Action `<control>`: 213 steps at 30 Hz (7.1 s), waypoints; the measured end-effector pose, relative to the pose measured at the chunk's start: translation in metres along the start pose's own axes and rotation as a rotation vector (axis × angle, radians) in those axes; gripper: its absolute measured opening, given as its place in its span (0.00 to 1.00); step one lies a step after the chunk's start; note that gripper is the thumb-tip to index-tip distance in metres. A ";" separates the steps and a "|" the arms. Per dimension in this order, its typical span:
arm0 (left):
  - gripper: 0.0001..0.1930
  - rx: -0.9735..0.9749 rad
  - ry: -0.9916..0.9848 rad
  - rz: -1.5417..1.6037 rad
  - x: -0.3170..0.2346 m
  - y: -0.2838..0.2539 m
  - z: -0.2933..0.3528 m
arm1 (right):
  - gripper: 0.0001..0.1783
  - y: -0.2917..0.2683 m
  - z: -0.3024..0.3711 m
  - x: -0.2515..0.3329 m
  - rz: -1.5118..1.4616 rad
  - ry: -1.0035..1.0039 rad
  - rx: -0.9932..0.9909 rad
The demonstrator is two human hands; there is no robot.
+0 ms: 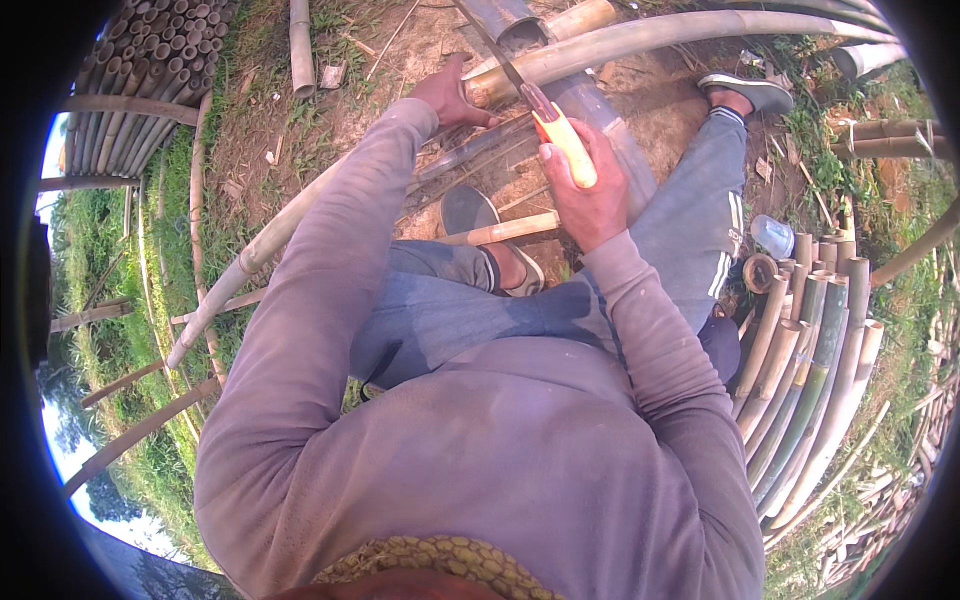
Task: The person sits on the ground and uses a hand saw to cut a long bamboo pole into shorter sections. They repeatedly position the pole, saw through it, and set the cut pieces aside.
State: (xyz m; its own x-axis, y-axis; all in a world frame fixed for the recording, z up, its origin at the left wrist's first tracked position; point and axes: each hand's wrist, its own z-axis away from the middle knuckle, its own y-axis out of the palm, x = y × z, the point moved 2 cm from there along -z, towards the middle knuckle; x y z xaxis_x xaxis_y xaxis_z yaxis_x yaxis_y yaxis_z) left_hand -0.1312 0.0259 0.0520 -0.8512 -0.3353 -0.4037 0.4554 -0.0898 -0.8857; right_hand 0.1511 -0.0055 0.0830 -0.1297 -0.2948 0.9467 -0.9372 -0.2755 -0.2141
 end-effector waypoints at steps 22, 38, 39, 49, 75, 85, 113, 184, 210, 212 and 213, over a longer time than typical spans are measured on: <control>0.41 0.250 -0.134 -0.095 0.030 -0.008 0.017 | 0.08 -0.081 0.101 0.013 0.184 0.152 0.019; 0.36 0.162 -0.160 -0.146 0.022 -0.005 0.029 | 0.09 -0.082 0.099 0.013 0.188 0.185 0.059; 0.36 0.149 -0.155 -0.153 0.018 -0.004 0.028 | 0.09 -0.051 0.061 0.004 0.114 0.094 0.048; 0.36 0.208 -0.191 -0.173 0.023 -0.011 0.034 | 0.08 -0.103 0.115 0.031 0.207 0.079 0.099; 0.34 0.132 -0.184 -0.195 0.000 -0.013 0.027 | 0.10 0.011 -0.039 -0.015 0.000 0.034 0.056; 0.34 0.118 -0.174 -0.169 0.016 -0.004 0.033 | 0.10 -0.080 0.103 0.015 0.127 0.083 0.059; 0.34 0.132 -0.194 -0.197 0.015 -0.005 0.044 | 0.10 -0.106 0.125 0.050 0.172 0.160 0.090; 0.24 0.028 -0.201 -0.217 -0.009 0.006 0.051 | 0.12 0.013 -0.058 -0.013 0.069 0.079 0.131; 0.27 0.020 -0.202 -0.218 0.001 0.013 0.053 | 0.09 -0.046 0.026 -0.011 0.131 0.102 0.116; 0.28 0.017 -0.171 -0.218 -0.007 0.015 0.048 | 0.12 0.007 -0.040 -0.036 0.042 0.040 0.141; 0.28 0.024 -0.180 -0.221 -0.004 0.014 0.048 | 0.12 0.015 -0.048 -0.038 0.075 0.052 0.134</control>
State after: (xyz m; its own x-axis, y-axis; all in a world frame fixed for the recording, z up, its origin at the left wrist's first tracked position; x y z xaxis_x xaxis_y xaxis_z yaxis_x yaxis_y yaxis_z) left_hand -0.1088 -0.0191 0.0525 -0.8714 -0.4664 -0.1523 0.2720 -0.2008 -0.9411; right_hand 0.1262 0.0454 0.0556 -0.2172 -0.2726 0.9373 -0.8732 -0.3750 -0.3114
